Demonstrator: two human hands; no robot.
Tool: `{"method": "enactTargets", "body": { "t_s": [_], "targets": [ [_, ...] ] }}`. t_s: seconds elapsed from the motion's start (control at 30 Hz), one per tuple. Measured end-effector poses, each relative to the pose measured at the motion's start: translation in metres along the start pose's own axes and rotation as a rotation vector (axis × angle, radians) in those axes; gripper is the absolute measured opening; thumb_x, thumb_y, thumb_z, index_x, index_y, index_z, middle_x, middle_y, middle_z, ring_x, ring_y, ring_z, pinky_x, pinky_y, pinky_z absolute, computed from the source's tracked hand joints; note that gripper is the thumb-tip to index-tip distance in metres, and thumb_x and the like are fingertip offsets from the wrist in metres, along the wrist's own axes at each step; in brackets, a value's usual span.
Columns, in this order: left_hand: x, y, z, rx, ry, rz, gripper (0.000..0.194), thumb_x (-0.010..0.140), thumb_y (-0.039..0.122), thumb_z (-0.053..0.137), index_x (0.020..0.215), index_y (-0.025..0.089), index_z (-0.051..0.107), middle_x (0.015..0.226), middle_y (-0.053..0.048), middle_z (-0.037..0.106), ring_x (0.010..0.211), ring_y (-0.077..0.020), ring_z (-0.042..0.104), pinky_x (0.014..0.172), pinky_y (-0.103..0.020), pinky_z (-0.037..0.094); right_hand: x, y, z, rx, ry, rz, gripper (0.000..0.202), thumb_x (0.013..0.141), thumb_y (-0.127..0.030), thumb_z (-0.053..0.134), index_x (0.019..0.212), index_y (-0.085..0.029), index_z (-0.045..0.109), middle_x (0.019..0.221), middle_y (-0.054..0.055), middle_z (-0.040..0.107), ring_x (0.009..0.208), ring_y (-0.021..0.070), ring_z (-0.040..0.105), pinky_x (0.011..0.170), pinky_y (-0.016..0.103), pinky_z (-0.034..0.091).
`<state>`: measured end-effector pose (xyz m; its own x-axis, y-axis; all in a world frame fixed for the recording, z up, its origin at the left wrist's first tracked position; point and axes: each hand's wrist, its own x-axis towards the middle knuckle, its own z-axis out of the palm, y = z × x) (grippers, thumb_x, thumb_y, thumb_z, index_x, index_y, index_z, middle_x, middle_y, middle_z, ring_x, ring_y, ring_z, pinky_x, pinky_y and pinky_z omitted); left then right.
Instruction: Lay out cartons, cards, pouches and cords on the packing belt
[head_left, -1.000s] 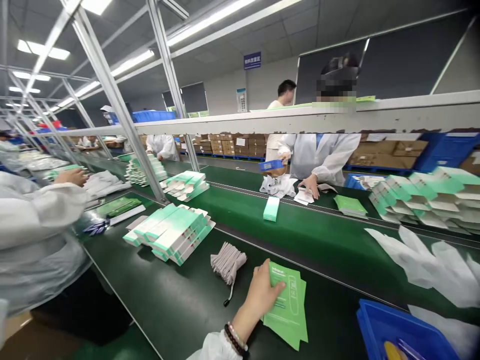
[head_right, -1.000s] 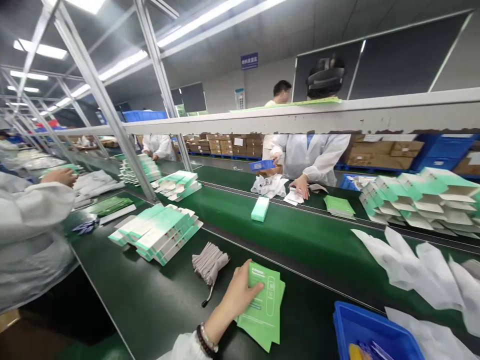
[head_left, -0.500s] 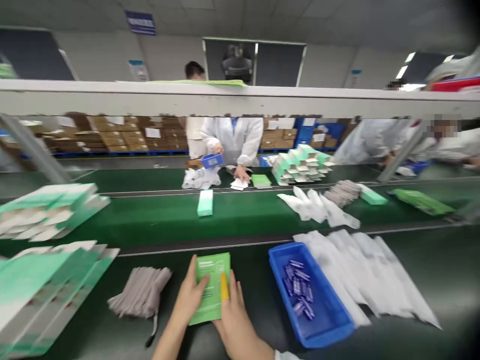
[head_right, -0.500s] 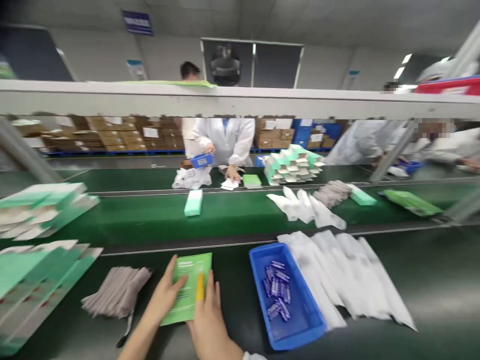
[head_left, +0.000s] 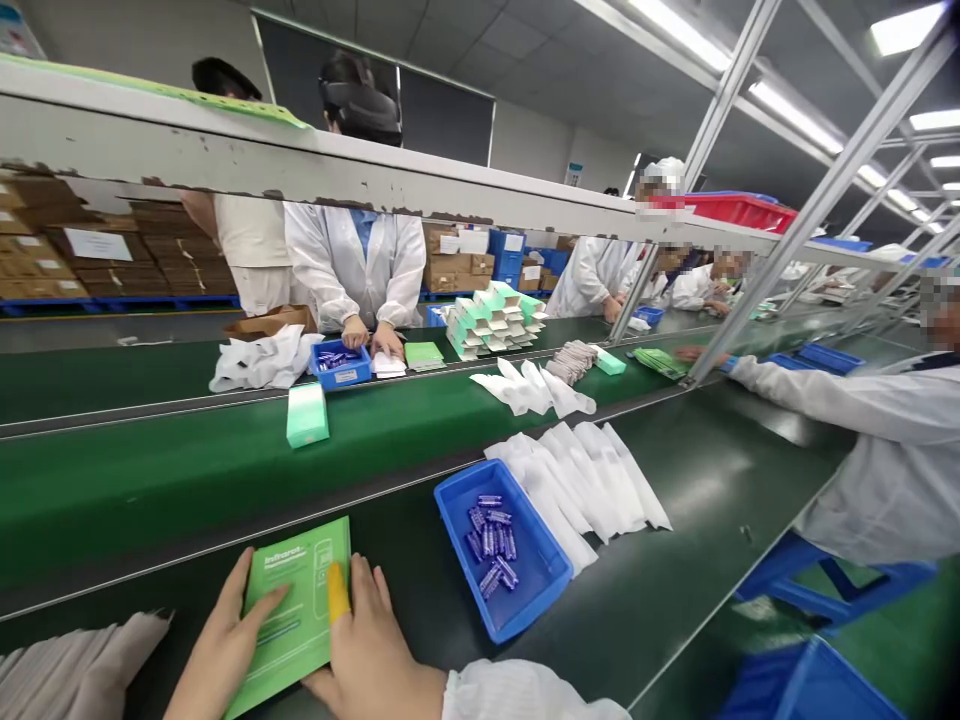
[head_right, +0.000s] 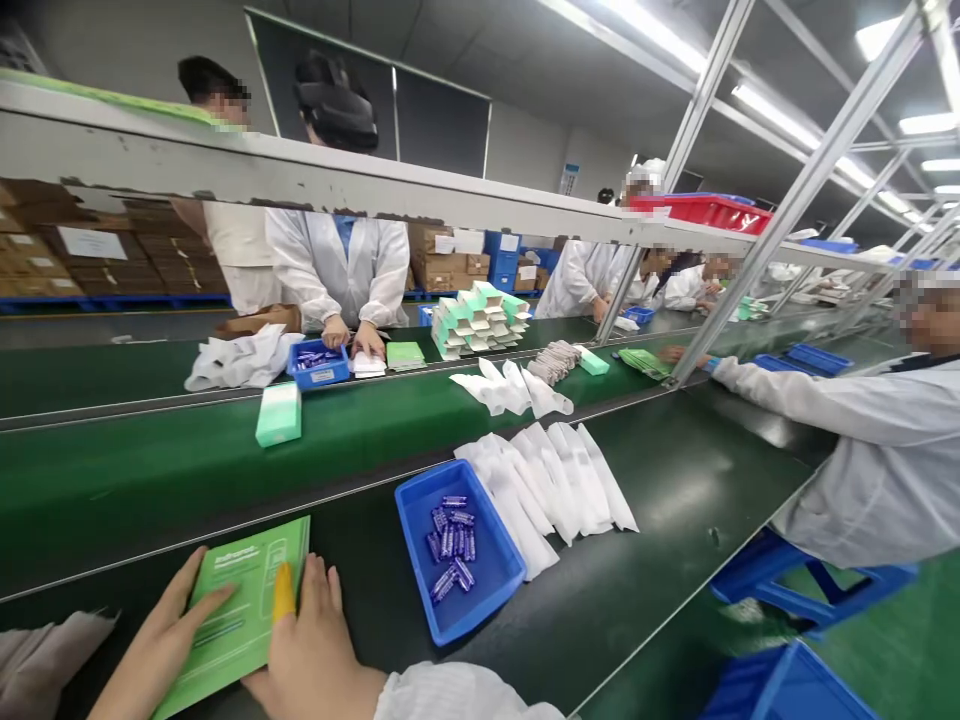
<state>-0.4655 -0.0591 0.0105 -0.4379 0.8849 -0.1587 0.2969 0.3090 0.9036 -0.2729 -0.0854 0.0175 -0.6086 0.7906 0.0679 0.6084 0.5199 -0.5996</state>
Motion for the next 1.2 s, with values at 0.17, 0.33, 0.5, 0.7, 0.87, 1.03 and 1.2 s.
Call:
{"method": "enactTargets", "body": {
  "t_s": [0.17,0.33,0.5,0.7,0.87,1.03,1.2],
  "targets": [
    [-0.007,0.008,0.003,-0.063,-0.074,-0.092,0.09,0.086,0.047,0.058,0.162,0.024,0.015,0.166,-0.006,0.025,0.144,-0.0407,0.038,0.119,-0.058,0.035,0.005,0.004,0.005,-0.051,0.018,-0.048,0.097,0.089,-0.032,0.064,0.156,0.007,0.007,0.156,0.041,0.019,0.15,0.0458,0.018,0.119,0.063,0.026],
    [-0.012,0.019,0.002,-0.035,-0.065,-0.089,0.092,0.084,0.045,0.061,0.161,0.02,0.017,0.16,-0.011,0.036,0.14,-0.0369,0.045,0.118,-0.054,0.037,-0.008,-0.005,-0.015,0.011,-0.017,-0.031,0.108,0.084,-0.037,0.073,0.159,0.002,0.006,0.159,0.036,0.017,0.152,0.043,0.015,0.119,0.062,0.027],
    [-0.022,0.024,0.003,-0.02,-0.058,-0.086,0.088,0.087,0.049,0.057,0.161,0.023,0.017,0.163,-0.011,0.031,0.144,-0.0382,0.039,0.119,-0.056,0.032,-0.082,0.012,-0.08,-0.027,0.23,0.051,0.073,0.089,-0.043,0.07,0.152,-0.019,0.042,0.158,0.015,0.038,0.147,0.0385,0.034,0.12,0.063,0.03],
    [-0.034,0.029,0.007,0.157,-0.042,-0.029,0.082,0.092,0.05,0.05,0.161,0.022,0.015,0.165,-0.012,0.026,0.15,-0.0368,0.029,0.117,-0.047,0.037,-0.152,0.081,-0.114,-0.245,0.274,0.228,0.024,0.097,-0.044,0.058,0.112,-0.03,0.071,0.131,0.004,0.066,0.129,0.0392,0.055,0.11,0.083,0.022],
    [-0.039,0.033,0.011,0.083,-0.03,-0.03,0.077,0.095,0.046,0.046,0.161,0.021,0.016,0.164,-0.012,0.029,0.149,-0.0338,0.033,0.115,-0.044,0.041,-0.145,0.085,-0.1,-0.292,0.207,-0.066,0.007,0.093,-0.03,0.065,0.089,-0.03,0.071,0.098,-0.01,0.074,0.104,0.0208,0.068,0.126,0.061,0.014],
    [-0.038,0.031,0.012,-0.017,-0.022,-0.034,0.076,0.095,0.046,0.048,0.16,0.019,0.019,0.157,-0.012,0.043,0.137,-0.0292,0.052,0.107,-0.036,0.05,-0.128,0.098,-0.112,-0.417,0.211,-0.245,0.005,0.093,-0.029,0.065,0.091,-0.028,0.069,0.112,-0.007,0.072,0.117,0.0214,0.064,0.127,0.055,-0.004],
    [-0.03,0.017,0.01,-0.045,0.012,-0.014,0.078,0.091,0.045,0.055,0.158,0.019,0.027,0.149,-0.013,0.053,0.133,-0.0302,0.056,0.105,-0.036,0.052,-0.123,0.136,-0.106,-0.455,0.31,-0.105,0.017,0.099,-0.03,0.054,0.111,-0.029,0.067,0.133,0.002,0.064,0.127,0.0283,0.059,0.112,0.059,0.045]
  ]
}}
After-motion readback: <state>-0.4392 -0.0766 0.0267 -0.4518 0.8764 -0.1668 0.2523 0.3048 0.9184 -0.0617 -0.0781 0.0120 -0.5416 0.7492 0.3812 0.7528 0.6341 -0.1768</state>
